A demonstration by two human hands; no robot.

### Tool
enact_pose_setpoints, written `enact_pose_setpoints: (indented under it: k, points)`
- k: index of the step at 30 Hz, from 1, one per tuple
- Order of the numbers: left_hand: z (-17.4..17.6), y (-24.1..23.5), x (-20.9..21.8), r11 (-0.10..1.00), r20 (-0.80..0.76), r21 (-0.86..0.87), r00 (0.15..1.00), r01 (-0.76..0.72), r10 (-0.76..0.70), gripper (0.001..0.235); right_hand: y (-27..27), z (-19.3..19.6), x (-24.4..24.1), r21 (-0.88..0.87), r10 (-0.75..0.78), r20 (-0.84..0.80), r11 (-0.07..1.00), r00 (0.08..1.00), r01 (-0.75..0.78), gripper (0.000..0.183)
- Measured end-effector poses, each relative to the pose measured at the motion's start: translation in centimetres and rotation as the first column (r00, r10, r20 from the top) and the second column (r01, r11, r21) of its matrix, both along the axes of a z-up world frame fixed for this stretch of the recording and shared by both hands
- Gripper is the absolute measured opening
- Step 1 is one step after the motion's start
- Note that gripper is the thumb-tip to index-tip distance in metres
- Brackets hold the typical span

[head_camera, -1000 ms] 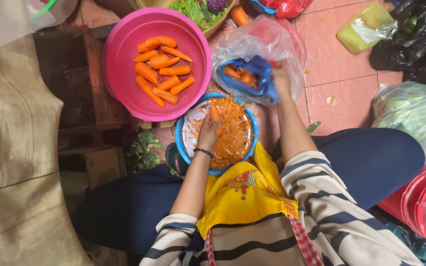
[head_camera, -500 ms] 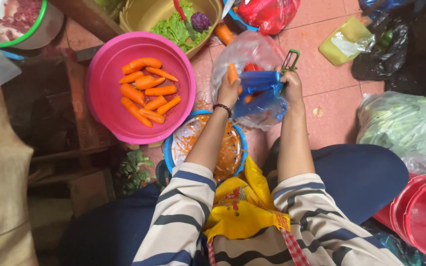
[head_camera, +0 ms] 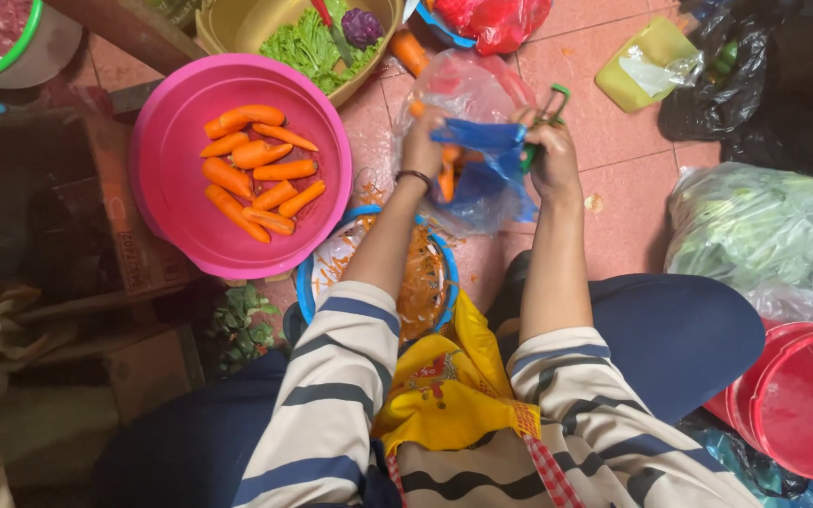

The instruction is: Peeling carrots with a hand peeler over a blue bowl.

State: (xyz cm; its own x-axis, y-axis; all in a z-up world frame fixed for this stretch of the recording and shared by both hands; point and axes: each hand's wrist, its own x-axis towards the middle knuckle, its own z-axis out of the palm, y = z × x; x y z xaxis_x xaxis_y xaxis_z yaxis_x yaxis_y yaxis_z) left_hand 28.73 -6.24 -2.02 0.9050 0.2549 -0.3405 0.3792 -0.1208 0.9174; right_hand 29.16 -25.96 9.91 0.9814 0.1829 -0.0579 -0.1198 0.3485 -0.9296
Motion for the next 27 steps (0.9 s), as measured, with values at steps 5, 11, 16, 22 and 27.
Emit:
enact_pose_setpoints:
  k: [5,11,16,22,27]
  points:
    - [6.5,3.4,-1.7,0.985,0.195,-0.037,0.968,0.170,-0.160,0.020,2.0,-7.4,-0.8,-0.385,0.057,-0.218,0.912,0.974,-0.139,0.018]
    - [15.2,2.5,-5.2,0.878,0.484,0.019,0.764,0.478,-0.427,0.018,4.9,-11.3,-2.9,-0.793,0.229,0.077,0.604,0.970,-0.080,0.043]
    - [17.9,3.5,-4.7,0.853,0.477,0.284,0.707,0.438,-0.521,0.021,3.7,-18.3,-0.8,-0.917,0.071,-0.068,0.389,0.995,-0.091,0.030]
    - [11.8,6.0,-3.5,0.718,-0.210,0.450,0.844,0.531,-0.493,0.076,1.3,-6.3,0.4,-0.359,-0.297,-0.187,0.908,0.936,0.217,0.010]
    - [2.9,4.4,-3.6,0.754,0.192,0.077,0.733,0.652,-0.653,0.087,-0.9,0.4,0.0,0.195,-0.282,-0.116,0.934,0.952,0.301,0.015]
